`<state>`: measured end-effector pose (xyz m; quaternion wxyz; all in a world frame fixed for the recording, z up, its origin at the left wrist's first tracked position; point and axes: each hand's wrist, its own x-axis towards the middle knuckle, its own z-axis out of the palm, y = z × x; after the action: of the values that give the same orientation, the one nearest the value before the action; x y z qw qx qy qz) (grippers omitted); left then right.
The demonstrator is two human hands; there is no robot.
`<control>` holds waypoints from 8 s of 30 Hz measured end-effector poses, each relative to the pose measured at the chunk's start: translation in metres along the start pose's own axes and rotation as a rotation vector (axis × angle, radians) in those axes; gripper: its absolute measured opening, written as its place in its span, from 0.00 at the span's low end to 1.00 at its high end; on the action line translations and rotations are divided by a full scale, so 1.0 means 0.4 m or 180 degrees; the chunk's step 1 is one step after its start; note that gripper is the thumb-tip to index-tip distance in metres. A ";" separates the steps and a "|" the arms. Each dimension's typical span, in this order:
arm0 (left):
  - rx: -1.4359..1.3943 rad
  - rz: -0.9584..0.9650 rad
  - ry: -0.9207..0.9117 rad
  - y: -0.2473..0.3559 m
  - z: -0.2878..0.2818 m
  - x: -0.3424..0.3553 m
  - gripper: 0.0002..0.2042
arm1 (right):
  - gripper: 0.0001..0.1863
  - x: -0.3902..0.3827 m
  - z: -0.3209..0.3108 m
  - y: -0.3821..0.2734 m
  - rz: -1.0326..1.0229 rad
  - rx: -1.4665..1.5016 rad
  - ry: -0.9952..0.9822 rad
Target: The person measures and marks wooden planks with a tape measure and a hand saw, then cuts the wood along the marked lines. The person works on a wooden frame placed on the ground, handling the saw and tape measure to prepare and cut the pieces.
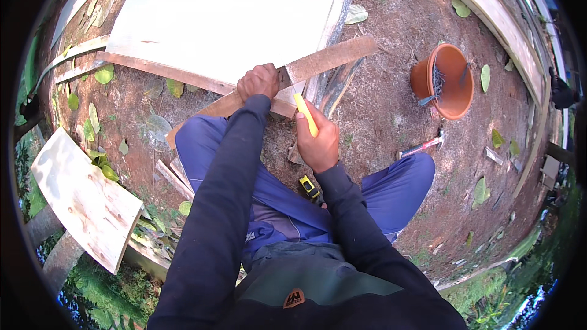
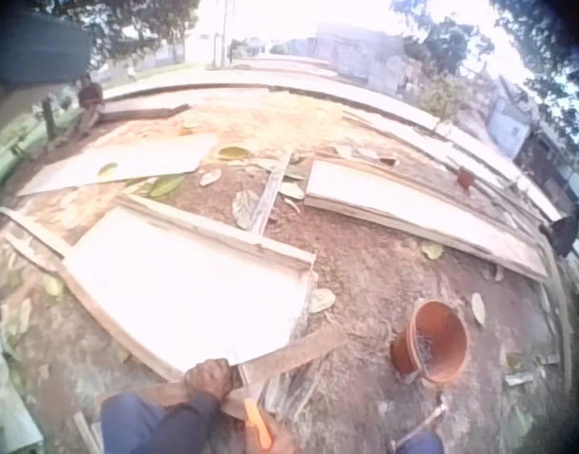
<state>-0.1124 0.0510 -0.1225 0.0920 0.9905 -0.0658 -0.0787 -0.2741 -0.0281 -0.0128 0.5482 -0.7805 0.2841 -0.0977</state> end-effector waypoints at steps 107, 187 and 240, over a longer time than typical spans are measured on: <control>-0.0549 -0.0322 -0.0032 -0.055 0.024 -0.008 0.25 | 0.22 -0.292 -0.141 -0.023 0.0116 -0.0091 -0.0098; -0.0734 -0.0567 -0.0343 -0.049 -0.023 -0.008 0.25 | 0.23 -0.230 -0.093 0.014 0.0186 -0.0243 -0.0399; -0.0802 -0.0701 -0.0217 -0.057 0.020 -0.022 0.27 | 0.24 -0.299 -0.115 0.039 -0.0260 -0.0348 -0.0247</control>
<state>-0.1196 0.0731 -0.1334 0.2039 0.9691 0.0505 -0.1296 -0.3987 -0.0028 0.0095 0.5110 -0.8234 0.2355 -0.0740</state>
